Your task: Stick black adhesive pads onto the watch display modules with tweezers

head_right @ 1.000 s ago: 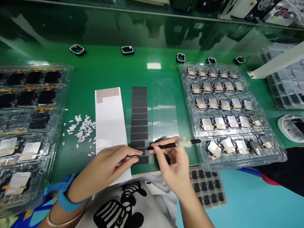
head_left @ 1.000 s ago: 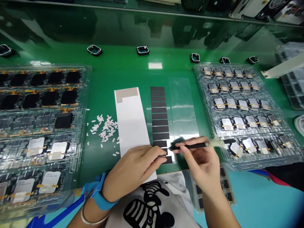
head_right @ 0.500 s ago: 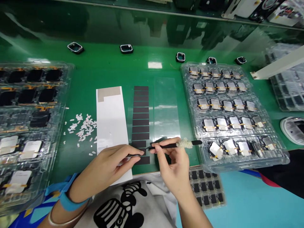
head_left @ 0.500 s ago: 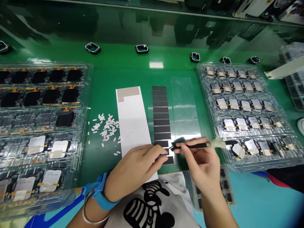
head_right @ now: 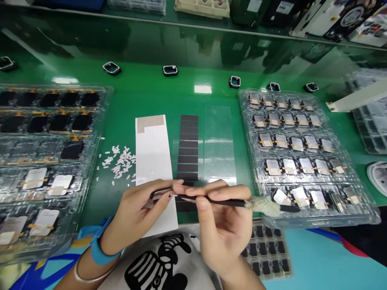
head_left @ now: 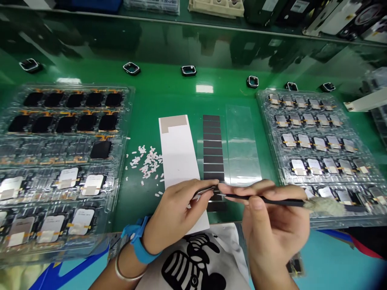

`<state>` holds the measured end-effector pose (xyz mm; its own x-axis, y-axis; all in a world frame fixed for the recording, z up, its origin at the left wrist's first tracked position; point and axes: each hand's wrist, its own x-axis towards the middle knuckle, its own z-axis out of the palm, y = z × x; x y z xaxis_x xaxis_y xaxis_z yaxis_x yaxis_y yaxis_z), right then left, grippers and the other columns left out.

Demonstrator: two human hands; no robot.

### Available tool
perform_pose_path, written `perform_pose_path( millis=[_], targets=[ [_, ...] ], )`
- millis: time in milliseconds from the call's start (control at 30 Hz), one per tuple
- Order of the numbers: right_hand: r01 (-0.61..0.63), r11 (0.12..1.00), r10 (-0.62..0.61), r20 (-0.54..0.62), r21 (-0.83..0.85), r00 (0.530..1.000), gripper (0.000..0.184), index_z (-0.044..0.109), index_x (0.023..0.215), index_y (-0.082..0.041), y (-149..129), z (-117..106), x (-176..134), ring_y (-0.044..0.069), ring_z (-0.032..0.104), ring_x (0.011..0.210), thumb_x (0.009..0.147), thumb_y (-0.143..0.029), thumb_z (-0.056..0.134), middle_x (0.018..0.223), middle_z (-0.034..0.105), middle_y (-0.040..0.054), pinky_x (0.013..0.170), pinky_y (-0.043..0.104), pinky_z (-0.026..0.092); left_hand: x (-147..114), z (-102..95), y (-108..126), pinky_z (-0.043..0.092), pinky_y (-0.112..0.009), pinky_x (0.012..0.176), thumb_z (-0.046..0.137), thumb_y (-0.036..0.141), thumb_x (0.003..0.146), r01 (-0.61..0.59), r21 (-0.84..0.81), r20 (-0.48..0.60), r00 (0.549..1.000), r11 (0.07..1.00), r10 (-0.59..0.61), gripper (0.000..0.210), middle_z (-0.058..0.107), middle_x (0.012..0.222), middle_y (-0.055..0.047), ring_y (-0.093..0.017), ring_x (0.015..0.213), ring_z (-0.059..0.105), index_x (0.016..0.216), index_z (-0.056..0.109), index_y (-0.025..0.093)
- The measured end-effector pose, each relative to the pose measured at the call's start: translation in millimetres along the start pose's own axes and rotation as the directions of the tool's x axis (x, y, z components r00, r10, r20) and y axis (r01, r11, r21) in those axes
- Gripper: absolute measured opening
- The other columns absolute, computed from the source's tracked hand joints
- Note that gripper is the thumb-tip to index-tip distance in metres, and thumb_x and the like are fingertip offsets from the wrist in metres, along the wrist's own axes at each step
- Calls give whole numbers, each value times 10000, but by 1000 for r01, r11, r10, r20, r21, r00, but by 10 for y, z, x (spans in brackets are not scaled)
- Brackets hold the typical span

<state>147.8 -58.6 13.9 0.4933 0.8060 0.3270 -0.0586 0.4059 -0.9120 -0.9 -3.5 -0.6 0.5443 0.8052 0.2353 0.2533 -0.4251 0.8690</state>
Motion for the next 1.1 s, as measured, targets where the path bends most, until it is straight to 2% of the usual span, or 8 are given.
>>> perform_pose_path(
  millis=[67,133,200,267,467,633,800,1100],
  targets=[
    [-7,1000,5,60,23,998,267,553,1037,-198,-8,100,19,165,730,859,895,26,514,899,658,29,652,308,681,-1,-7,1,496,-149,615,558,84,921,54,-16,-26,998,998,-54,259,757,983,-11,-77,725,674,1141,654,181],
    [1,1000,-4,115,27,993,290,544,1048,-199,-7,164,45,173,734,906,891,41,504,911,664,29,680,311,685,-1,-5,-1,456,-154,541,584,66,878,98,8,-64,993,995,-98,213,740,848,15,-70,623,623,1028,688,175],
    [6,1000,-10,154,27,988,305,534,1053,-201,3,200,67,174,734,935,888,53,499,924,677,26,749,344,687,0,-1,-3,447,-179,534,599,69,849,117,51,-108,988,992,-111,145,686,694,27,-88,585,598,892,706,158],
    [8,1000,-13,169,26,986,305,531,1049,-200,18,221,79,175,732,949,889,57,490,924,681,23,788,372,684,2,-1,-5,458,-196,554,589,82,859,128,56,-119,986,990,-120,144,651,641,28,-105,587,600,875,714,152],
    [84,996,-84,128,7,988,315,522,1058,-196,41,266,62,151,727,901,888,65,477,929,684,26,799,365,684,-5,-16,-33,504,-219,720,508,118,951,85,-62,-78,993,994,-90,312,729,920,-22,-127,794,663,1213,663,186],
    [173,984,-163,156,-53,974,339,506,1053,-177,103,301,45,169,724,957,854,97,484,944,683,33,867,408,667,-16,-10,-59,418,-230,577,462,130,962,122,14,-106,987,992,-120,496,609,816,6,-112,631,523,1448,492,224],
    [253,965,-243,138,-63,960,387,494,1070,-174,237,337,37,175,726,958,823,123,500,960,690,37,846,410,674,-17,-18,-47,399,-245,581,406,219,1011,134,8,-113,985,991,-132,505,530,828,-6,-133,684,520,1516,388,206],
    [252,964,-245,91,-78,965,363,514,1074,-186,308,356,30,182,733,901,841,93,523,937,674,43,790,406,690,-37,-23,-66,413,-286,626,355,278,1036,127,-60,-101,986,990,-133,513,517,868,-24,-150,703,509,1543,336,202]
  ],
)
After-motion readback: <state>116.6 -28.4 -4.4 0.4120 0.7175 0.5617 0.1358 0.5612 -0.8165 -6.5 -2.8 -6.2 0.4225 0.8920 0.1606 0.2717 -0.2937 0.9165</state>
